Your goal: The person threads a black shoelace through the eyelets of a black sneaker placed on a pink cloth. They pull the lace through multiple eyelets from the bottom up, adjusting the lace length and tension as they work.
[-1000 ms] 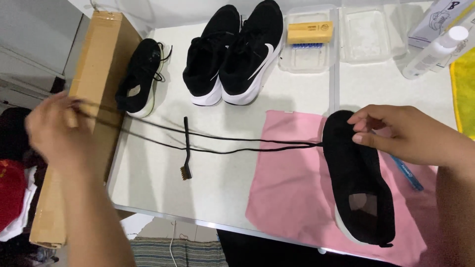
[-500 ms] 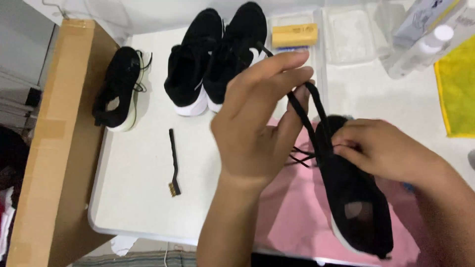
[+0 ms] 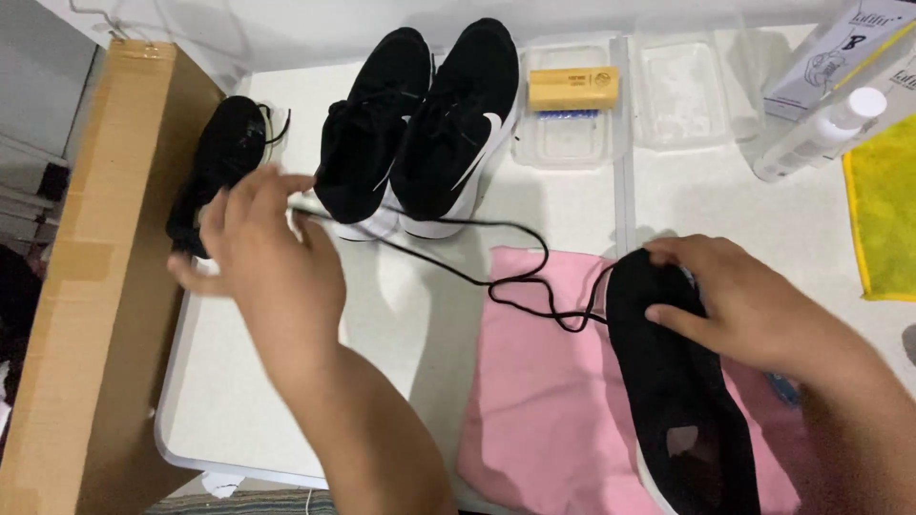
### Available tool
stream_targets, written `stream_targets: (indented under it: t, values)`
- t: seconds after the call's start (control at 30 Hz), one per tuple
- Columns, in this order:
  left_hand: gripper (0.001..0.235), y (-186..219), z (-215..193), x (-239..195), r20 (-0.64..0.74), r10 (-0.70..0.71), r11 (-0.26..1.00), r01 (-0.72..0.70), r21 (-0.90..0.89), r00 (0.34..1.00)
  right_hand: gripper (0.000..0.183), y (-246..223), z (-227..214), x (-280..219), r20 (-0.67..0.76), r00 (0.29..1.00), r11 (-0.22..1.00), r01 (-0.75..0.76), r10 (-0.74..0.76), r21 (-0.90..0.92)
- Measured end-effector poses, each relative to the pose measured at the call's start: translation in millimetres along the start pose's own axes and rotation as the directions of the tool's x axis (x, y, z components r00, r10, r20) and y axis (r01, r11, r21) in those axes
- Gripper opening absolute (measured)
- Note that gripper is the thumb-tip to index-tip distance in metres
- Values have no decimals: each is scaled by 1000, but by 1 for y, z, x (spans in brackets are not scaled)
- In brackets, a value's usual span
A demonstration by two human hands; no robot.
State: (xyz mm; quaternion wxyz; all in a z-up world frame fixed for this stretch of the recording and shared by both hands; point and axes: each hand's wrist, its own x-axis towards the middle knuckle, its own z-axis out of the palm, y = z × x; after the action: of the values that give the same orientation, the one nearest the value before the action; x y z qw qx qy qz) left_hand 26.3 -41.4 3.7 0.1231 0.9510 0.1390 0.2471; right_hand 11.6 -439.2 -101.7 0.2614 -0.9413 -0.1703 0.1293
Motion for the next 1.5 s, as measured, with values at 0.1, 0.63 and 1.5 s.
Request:
stream_targets:
  t: [0.1,0.63,1.5]
  values:
    - [78,0,2,-3,351,-163,987,154,55,922,72,-2,2,1,-64,991,991,-111,116,72]
    - [15,154,102,-90,935,335,839,-489,-239,116,20,-22,-24,-11,-213,972,994,-93,102,51]
    - [13,119,-31,-62,124,875,216,-147,-965,468,30,-48,-33,-18,-161,962,873,267,-219,407]
